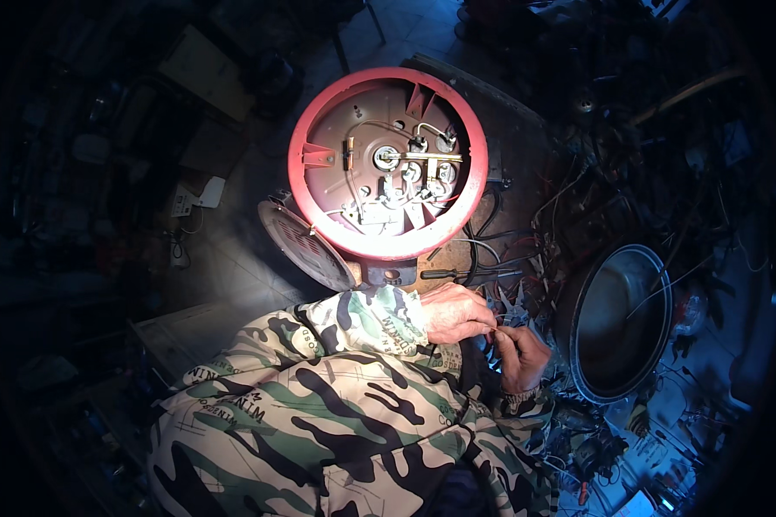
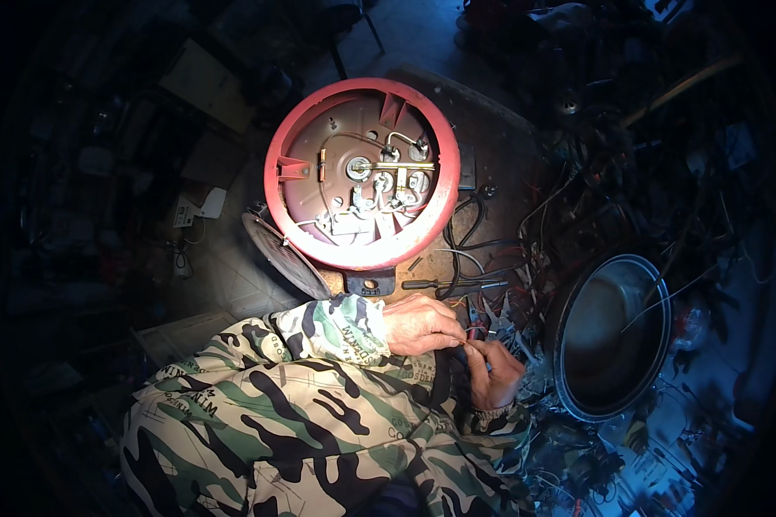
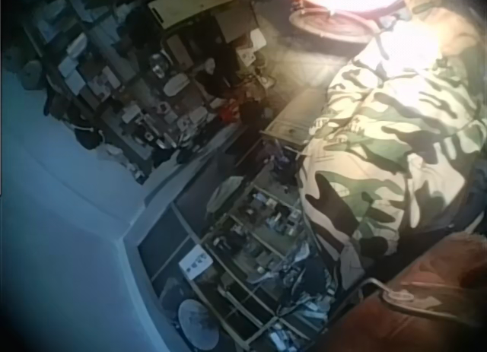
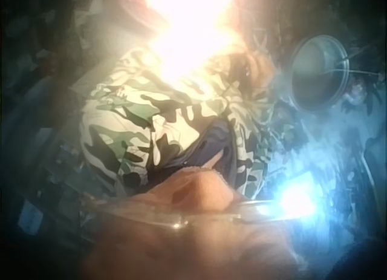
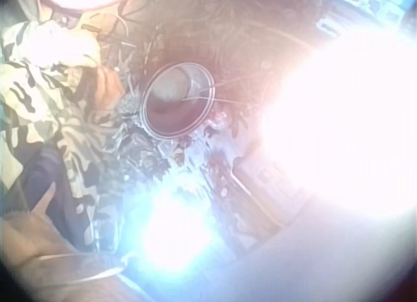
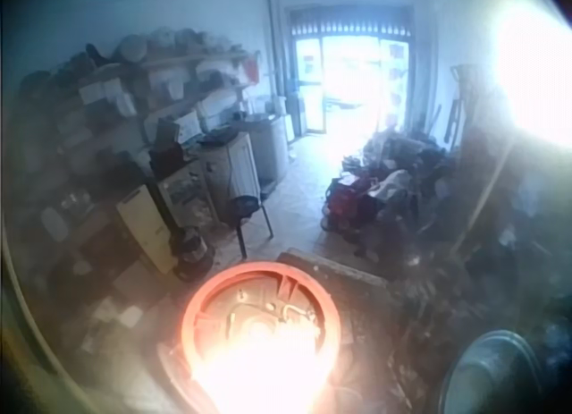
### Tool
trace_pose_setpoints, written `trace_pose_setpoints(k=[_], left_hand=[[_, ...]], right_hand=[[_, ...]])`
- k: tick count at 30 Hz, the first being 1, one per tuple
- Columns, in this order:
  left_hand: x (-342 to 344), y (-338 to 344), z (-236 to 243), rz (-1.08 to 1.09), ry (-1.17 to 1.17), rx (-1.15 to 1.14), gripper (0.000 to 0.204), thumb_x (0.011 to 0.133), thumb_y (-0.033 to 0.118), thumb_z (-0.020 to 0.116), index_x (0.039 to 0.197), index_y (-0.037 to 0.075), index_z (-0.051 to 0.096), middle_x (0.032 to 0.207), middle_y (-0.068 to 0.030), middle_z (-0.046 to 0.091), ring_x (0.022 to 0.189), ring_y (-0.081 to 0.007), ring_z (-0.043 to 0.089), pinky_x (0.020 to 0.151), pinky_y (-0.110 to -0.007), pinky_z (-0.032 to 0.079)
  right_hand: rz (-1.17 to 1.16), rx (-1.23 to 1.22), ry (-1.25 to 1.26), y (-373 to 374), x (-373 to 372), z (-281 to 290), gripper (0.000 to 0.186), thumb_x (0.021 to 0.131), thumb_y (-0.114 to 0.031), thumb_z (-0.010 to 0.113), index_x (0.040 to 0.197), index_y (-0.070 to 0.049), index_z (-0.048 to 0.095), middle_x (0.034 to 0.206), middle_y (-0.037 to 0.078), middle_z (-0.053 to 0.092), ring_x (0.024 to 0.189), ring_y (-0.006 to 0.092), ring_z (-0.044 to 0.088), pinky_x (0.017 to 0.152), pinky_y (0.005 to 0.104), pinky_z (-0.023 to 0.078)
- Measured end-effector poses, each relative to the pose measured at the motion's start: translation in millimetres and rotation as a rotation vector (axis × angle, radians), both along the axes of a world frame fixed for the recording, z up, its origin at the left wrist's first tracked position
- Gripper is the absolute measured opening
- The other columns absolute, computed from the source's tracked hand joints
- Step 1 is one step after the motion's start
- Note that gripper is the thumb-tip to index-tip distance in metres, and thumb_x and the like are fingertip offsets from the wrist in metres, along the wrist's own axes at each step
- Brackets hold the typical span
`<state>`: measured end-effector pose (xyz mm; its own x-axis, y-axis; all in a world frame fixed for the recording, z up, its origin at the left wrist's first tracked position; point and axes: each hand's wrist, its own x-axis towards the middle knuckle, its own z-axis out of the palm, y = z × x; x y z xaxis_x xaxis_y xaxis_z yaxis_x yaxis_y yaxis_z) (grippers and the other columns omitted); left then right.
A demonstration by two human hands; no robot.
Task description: The person sits on the floor and uses pliers to strip insulation from small wires. They twist the exposed wire ends together and continue stripping and twisting additional wires.
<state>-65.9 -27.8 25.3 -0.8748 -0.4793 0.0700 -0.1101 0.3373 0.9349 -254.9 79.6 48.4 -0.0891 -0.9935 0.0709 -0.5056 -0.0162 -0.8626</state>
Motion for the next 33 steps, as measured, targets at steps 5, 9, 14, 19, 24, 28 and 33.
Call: trace_pose_setpoints(k=[5, 9, 14, 19, 24, 28, 33], left_hand=[[-1, 5, 2, 0.027, -0.003, -0.067, 0.017, 0.088, 0.014, 0.064, 0.099, 0.003, 0.071, 0.084, -0.0129, 0.067, 0.083, -0.034, 0.066, 0.071, -0.044, 0.053], [-5, 5, -1, 0.027, -0.014, -0.108, 0.017, 0.087, 0.014, 0.064, 0.099, 0.004, 0.071, 0.084, -0.0129, 0.066, 0.083, -0.0336, 0.065, 0.071, -0.044, 0.053], [-5, 5, -1, 0.02, 0.014, -0.036, 0.018, 0.089, 0.015, 0.063, 0.101, 0.004, 0.071, 0.085, -0.0128, 0.066, 0.084, -0.0337, 0.065, 0.072, -0.044, 0.053], [-5, 4, 1, 0.026, 0.018, 0.059, 0.019, 0.093, 0.017, 0.061, 0.103, 0.004, 0.07, 0.088, -0.0133, 0.067, 0.084, -0.0341, 0.066, 0.072, -0.042, 0.052], [-4, 3, 2, -0.027, -0.01, 0.125, 0.019, 0.093, 0.018, 0.06, 0.101, 0.002, 0.069, 0.09, -0.0138, 0.067, 0.087, -0.0352, 0.066, 0.075, -0.043, 0.052], [-4, 2, 0, -0.025, 0.005, 0.134, 0.019, 0.093, 0.017, 0.059, 0.102, 0.002, 0.069, 0.09, -0.0139, 0.067, 0.087, -0.0352, 0.066, 0.075, -0.043, 0.051], [-6, 4, 6, -0.006, -0.018, 0.171, 0.019, 0.093, 0.016, 0.06, 0.102, 0.002, 0.069, 0.09, -0.0139, 0.067, 0.087, -0.0358, 0.065, 0.075, -0.043, 0.051]], right_hand=[[-0.118, 0.194, -0.151, 9, -1, -4, 0.015, 0.091, -0.009, 0.067, 0.081, 0.002, 0.066, 0.064, 0.009, 0.06, 0.058, 0.0116, 0.053, 0.055, 0.0266, 0.04], [-0.231, 0.28, -0.383, 15, 3, -20, 0.028, 0.096, -0.015, 0.061, 0.073, 0.0, 0.061, 0.061, 0.001, 0.055, 0.054, 0.0081, 0.045, 0.052, 0.0248, 0.035], [-0.288, 0.393, -0.609, 15, 4, -21, 0.043, 0.101, -0.029, 0.053, 0.067, -0.004, 0.054, 0.056, -0.001, 0.051, 0.047, 0.0063, 0.041, 0.046, 0.0246, 0.03], [-0.303, 0.208, -0.862, 10, 10, -17, 0.014, 0.089, -0.002, 0.069, 0.099, 0.007, 0.067, 0.079, 0.007, 0.065, 0.075, 0.0111, 0.06, 0.07, 0.0227, 0.048], [-0.14, 0.022, -0.602, 12, -2, -37, 0.01, 0.083, 0.007, 0.071, 0.093, 0.004, 0.072, 0.088, 0.013, 0.07, 0.075, 0.0139, 0.063, 0.07, 0.0235, 0.05], [-0.218, 0.149, -0.668, 12, 3, -29, 0.008, 0.084, 0.005, 0.071, 0.092, 0.005, 0.072, 0.081, 0.011, 0.069, 0.065, 0.0135, 0.061, 0.064, 0.0244, 0.048], [-0.382, 0.121, -0.426, 13, 10, -32, 0.019, 0.089, -0.007, 0.069, 0.074, 0.003, 0.065, 0.061, 0.004, 0.061, 0.055, 0.0073, 0.05, 0.052, 0.0239, 0.039]])
